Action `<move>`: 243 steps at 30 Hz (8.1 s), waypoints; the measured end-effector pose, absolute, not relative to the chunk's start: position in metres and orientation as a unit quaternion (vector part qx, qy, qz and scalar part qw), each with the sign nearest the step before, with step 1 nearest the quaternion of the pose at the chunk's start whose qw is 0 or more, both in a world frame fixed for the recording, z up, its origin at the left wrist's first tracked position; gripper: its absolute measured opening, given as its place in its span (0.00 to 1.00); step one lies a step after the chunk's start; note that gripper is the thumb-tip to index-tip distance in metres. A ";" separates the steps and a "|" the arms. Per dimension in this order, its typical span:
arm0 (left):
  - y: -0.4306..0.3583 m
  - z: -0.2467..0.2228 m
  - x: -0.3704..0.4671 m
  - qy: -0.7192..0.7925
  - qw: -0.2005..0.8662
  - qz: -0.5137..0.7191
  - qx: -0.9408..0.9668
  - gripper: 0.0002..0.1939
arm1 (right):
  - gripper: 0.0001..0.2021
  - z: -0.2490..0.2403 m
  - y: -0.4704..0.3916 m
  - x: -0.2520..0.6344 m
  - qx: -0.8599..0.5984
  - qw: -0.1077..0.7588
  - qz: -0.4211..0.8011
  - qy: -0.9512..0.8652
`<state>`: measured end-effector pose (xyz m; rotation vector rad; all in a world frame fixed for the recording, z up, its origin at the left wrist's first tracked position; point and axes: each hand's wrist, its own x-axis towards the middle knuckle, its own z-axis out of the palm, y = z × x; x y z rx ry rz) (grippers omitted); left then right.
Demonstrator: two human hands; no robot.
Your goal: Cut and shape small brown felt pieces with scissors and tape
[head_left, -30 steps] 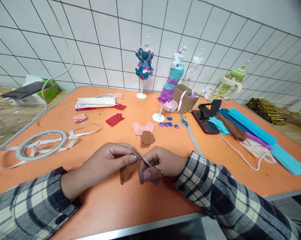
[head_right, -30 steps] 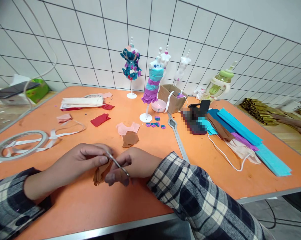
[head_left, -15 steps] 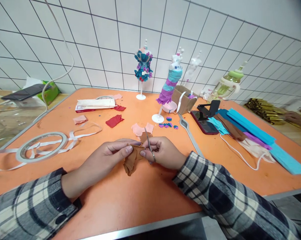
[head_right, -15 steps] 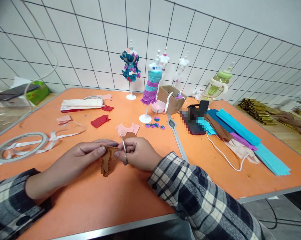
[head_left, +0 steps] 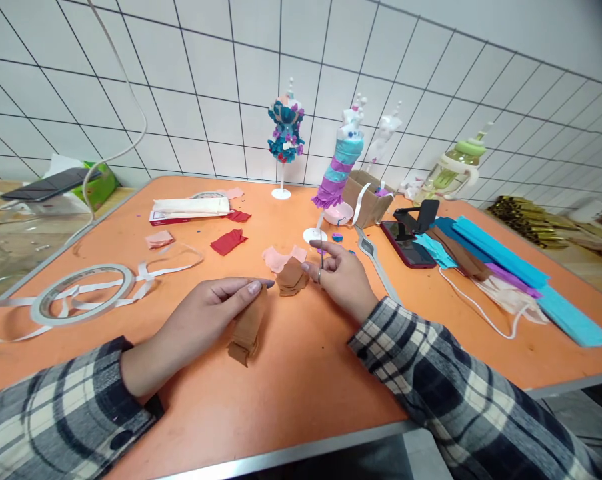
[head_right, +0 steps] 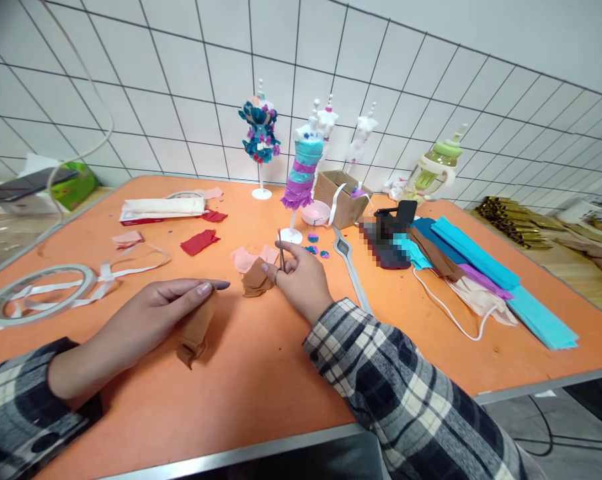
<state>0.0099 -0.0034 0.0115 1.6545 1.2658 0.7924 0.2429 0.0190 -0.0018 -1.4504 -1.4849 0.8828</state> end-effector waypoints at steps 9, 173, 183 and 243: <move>-0.005 0.006 0.009 0.487 0.465 0.308 0.672 0.25 | 0.25 0.003 -0.007 0.222 -0.442 0.320 0.555 -0.628; -0.003 0.008 0.004 0.291 0.512 0.233 0.774 0.09 | 0.26 0.004 -0.018 0.228 -0.257 0.052 0.745 -0.614; -0.010 0.009 0.006 0.279 0.587 0.175 0.740 0.14 | 0.27 0.005 -0.017 0.230 -0.246 0.010 0.745 -0.619; -0.009 0.006 0.006 0.264 0.621 0.186 0.714 0.16 | 0.24 0.007 -0.018 0.227 -0.229 0.004 0.749 -0.621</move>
